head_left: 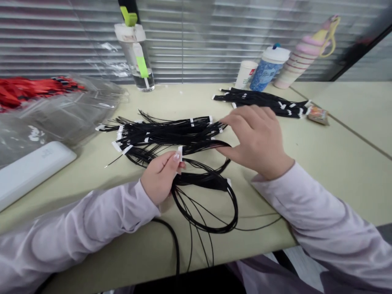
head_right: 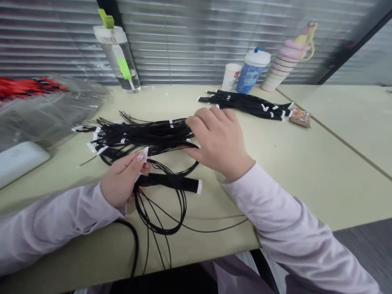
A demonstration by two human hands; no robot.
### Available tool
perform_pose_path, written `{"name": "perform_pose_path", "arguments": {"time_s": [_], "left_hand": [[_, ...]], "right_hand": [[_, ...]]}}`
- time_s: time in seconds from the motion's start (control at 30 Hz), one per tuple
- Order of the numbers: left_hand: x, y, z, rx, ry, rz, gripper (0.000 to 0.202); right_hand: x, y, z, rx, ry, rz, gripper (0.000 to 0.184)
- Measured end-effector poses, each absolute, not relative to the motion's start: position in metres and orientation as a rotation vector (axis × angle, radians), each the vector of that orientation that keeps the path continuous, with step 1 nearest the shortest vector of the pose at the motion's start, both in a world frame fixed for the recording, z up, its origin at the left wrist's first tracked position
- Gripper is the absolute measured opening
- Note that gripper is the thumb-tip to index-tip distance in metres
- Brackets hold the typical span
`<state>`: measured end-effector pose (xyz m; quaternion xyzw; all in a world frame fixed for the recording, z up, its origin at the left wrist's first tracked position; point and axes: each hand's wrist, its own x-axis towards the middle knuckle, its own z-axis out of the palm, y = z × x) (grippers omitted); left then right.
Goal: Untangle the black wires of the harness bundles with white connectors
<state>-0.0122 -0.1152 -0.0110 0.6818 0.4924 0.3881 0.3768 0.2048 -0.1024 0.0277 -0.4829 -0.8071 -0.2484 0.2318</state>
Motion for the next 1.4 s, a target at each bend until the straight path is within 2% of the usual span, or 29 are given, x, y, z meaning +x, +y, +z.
{"name": "perform_pose_path", "arguments": {"time_s": [0.17,0.33,0.43,0.5,0.67,0.9,0.97,1.13,1.2,1.27,1.4], "left_hand": [[-0.009,-0.116,-0.015,1.396,1.354,1.051,0.037],[-0.006,-0.118,-0.012,1.395,1.366,1.047,0.036],[-0.007,-0.119,-0.01,1.499,1.369,1.057,0.035],[-0.007,-0.12,-0.009,1.534,1.361,1.054,0.035],[-0.008,-0.119,-0.011,1.641,1.35,1.063,0.034],[-0.009,-0.12,-0.011,1.683,1.369,1.077,0.035],[-0.01,-0.121,-0.011,1.73,1.365,1.086,0.034],[-0.01,-0.124,-0.01,1.776,1.381,1.119,0.033],[-0.01,-0.125,-0.009,1.788,1.399,1.135,0.032],[-0.01,-0.125,-0.008,1.823,1.423,1.178,0.031],[-0.01,-0.124,-0.008,1.824,1.473,1.226,0.03]], "right_hand": [[0.208,-0.128,0.052,-1.48,-2.424,0.046,0.04],[0.186,-0.139,0.043,-1.203,-2.525,0.993,0.036],[0.169,-0.137,0.03,-1.142,-2.361,1.255,0.034],[0.164,-0.136,0.026,-1.145,-2.323,1.304,0.03],[0.164,-0.138,0.026,-1.214,-2.346,1.125,0.029],[0.165,-0.138,0.027,-1.243,-2.131,1.463,0.026],[0.166,-0.138,0.026,-1.279,-2.163,1.382,0.026],[0.169,-0.14,0.029,-1.223,-2.378,0.942,0.019],[0.17,-0.142,0.033,-1.147,-2.39,1.054,0.02],[0.169,-0.146,0.036,-1.125,-2.291,1.314,0.026],[0.161,-0.15,0.036,-1.335,-1.904,1.68,0.034]]}}
